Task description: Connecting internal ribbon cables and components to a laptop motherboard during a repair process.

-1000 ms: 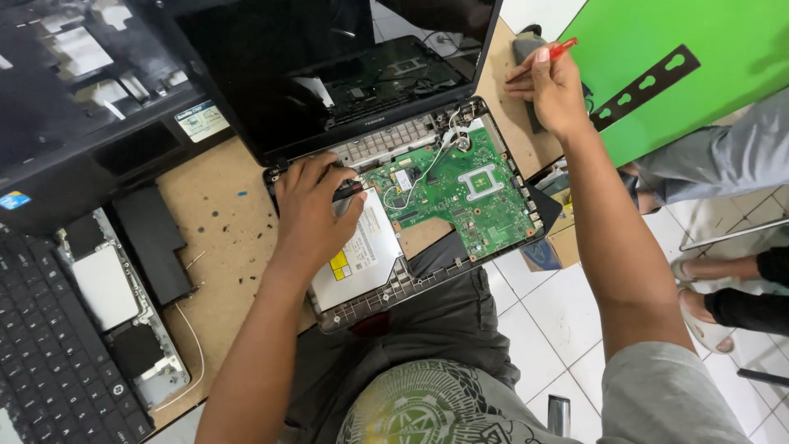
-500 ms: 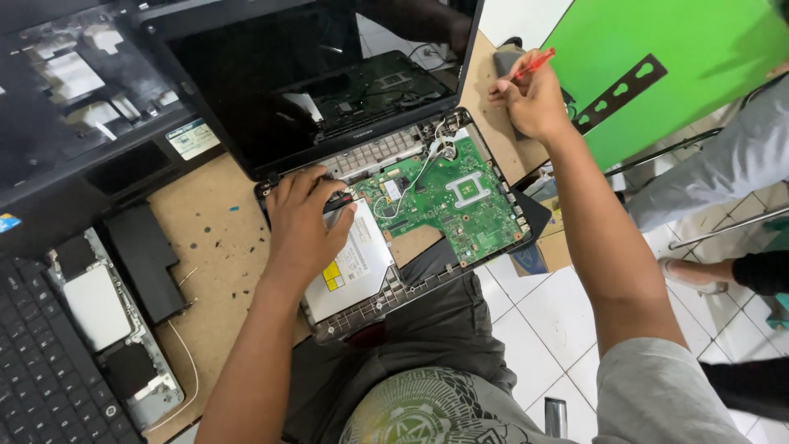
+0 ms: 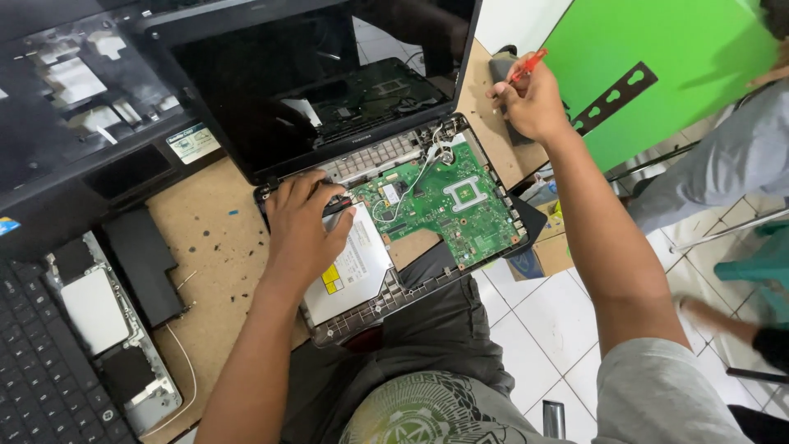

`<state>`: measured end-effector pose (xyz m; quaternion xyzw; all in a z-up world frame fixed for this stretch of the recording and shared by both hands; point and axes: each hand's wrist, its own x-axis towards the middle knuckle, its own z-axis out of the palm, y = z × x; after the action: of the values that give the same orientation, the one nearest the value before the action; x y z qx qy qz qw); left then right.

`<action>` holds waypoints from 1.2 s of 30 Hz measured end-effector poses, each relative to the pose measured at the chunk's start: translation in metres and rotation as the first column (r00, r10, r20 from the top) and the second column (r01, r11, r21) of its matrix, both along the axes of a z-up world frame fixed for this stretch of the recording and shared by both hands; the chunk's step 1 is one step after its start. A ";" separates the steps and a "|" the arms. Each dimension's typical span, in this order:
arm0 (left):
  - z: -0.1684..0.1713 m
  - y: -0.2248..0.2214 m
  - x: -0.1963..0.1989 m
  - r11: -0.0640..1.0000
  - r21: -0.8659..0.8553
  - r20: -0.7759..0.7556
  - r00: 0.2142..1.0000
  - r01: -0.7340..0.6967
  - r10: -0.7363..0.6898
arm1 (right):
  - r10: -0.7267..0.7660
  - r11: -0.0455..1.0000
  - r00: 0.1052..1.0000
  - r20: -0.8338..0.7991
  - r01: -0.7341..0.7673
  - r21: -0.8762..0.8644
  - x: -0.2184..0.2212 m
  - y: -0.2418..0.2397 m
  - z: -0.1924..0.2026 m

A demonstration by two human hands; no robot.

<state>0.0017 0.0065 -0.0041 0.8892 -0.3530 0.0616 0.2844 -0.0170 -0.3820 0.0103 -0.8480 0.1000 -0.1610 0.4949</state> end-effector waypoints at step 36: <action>-0.015 0.002 0.006 0.996 -0.089 0.023 1.000 -0.003 0.005 | -0.170 0.985 0.983 0.068 0.170 0.000 -0.007 -0.017 -0.024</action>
<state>0.0079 0.0082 -0.0188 0.8755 -0.3516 0.0881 0.3195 -0.0239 -0.3993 -0.0142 -0.8320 0.1548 -0.2317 0.4798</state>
